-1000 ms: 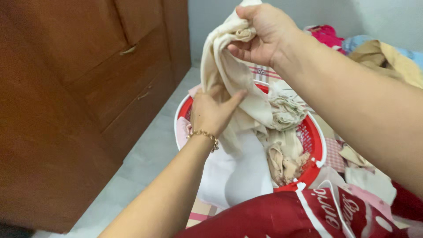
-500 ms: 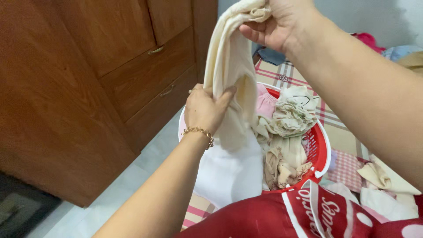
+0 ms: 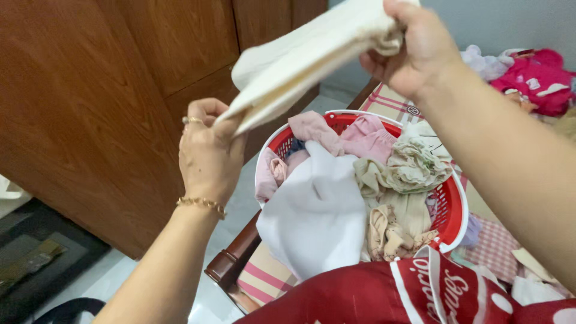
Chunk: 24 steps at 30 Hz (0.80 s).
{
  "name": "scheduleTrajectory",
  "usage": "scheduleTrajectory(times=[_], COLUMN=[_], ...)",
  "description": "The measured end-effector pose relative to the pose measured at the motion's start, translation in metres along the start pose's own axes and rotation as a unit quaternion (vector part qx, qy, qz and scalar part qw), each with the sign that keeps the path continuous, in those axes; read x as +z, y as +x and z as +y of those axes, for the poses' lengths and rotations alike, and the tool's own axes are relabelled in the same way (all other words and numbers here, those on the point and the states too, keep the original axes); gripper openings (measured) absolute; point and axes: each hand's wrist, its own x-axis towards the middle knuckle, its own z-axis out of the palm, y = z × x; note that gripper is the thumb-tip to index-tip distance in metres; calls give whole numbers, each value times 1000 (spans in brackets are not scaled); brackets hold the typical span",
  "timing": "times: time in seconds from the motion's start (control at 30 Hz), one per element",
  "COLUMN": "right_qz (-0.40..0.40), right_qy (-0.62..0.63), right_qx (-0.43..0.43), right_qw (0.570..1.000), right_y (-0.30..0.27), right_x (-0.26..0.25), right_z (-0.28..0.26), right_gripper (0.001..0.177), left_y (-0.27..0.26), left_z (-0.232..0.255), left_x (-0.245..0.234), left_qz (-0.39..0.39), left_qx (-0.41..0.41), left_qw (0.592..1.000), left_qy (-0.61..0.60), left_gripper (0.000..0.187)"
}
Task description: The person folds various small garments, including baby clothes and underwear, taken from a red laundry basket. Each item is unfolded, smoothed, and folded neatly, then placed in a growing stack on the bed.
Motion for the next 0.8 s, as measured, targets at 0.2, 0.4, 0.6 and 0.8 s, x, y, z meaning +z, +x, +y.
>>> scheduleTrajectory(times=[0.2, 0.4, 0.6, 0.8], right_qz=[239, 238, 293, 325], right_qy=[-120, -162, -263, -315], right_qx=[281, 230, 221, 219], right_qw=[922, 930, 892, 865], right_y=[-114, -136, -180, -200], right_x=[-83, -116, -107, -138], right_z=[120, 116, 122, 103], right_gripper=[32, 29, 30, 27], left_y=[-95, -122, -132, -123], left_z=[22, 25, 36, 44], left_x=[17, 14, 1, -18], left_qz=[-138, -130, -186, -197], left_qx=[48, 38, 42, 44], left_qw=[989, 989, 978, 970], left_qy=[-25, -56, -90, -136], left_gripper=[21, 18, 13, 15])
